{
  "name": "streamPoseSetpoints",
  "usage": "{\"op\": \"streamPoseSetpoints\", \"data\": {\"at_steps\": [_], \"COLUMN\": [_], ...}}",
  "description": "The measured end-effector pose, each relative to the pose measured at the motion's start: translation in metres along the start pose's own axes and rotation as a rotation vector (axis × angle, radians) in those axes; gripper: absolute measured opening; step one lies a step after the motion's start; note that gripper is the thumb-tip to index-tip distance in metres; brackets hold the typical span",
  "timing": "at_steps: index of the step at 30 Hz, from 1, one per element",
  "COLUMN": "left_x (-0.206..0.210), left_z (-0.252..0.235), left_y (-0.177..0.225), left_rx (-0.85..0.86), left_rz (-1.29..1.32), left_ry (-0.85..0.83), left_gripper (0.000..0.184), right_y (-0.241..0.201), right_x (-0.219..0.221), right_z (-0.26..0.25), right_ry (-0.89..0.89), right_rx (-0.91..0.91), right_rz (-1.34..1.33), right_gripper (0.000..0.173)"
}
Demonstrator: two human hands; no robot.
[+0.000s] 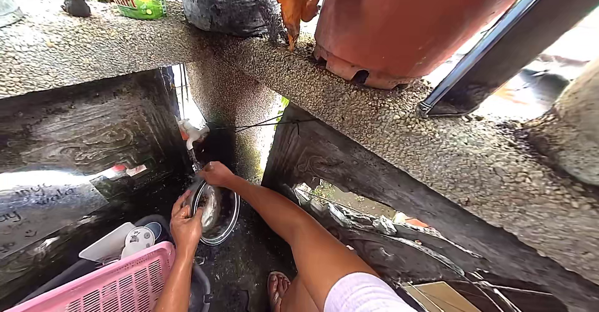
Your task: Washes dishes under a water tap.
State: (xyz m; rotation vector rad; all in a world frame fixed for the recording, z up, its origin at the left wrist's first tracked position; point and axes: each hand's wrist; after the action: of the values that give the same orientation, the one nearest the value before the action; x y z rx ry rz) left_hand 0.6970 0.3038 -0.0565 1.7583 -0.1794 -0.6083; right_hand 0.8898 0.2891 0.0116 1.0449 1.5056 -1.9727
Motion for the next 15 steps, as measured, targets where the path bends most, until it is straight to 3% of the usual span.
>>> {"op": "streamPoseSetpoints", "data": {"at_steps": [2,5,7,10,12,15], "left_x": [0.0,0.004,0.007,-0.001,-0.004,-0.003], "left_z": [-0.001,-0.007,-0.002,0.011,0.01,-0.002], "left_y": [-0.003,0.011,0.012,0.001,-0.002,0.008], "left_rx": [-0.034,-0.208,-0.202,-0.113,-0.159,-0.335], "left_rz": [-0.049,-0.179,-0.114,-0.02,-0.046,-0.184], "left_ry": [-0.011,-0.066,-0.012,0.041,-0.028,-0.189], "left_gripper": [0.017,0.015,0.007,0.009,0.01,0.014], "right_y": [-0.006,-0.036,-0.029,0.005,0.003,-0.023], "right_x": [0.005,0.032,0.026,0.008,0.014,0.039], "right_z": [0.001,0.007,0.0,-0.006,0.001,0.016], "right_ry": [-0.031,-0.152,-0.168,-0.1,-0.092,-0.19], "right_rx": [-0.02,-0.246,-0.229,0.006,0.05,-0.127], "right_rz": [0.113,0.416,0.306,0.005,0.049,0.277], "right_gripper": [0.044,0.045,0.042,0.044,0.044,0.043]}}
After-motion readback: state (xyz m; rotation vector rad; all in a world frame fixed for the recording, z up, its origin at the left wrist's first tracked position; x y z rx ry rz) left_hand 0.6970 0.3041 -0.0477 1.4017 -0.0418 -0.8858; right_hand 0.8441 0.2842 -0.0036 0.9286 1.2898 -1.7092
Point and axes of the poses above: each hand's wrist, its own z-axis away from the middle knuckle, its own x-axis out of the palm, y = z × x, and after that the axes turned 7 degrees about -x, right-handed
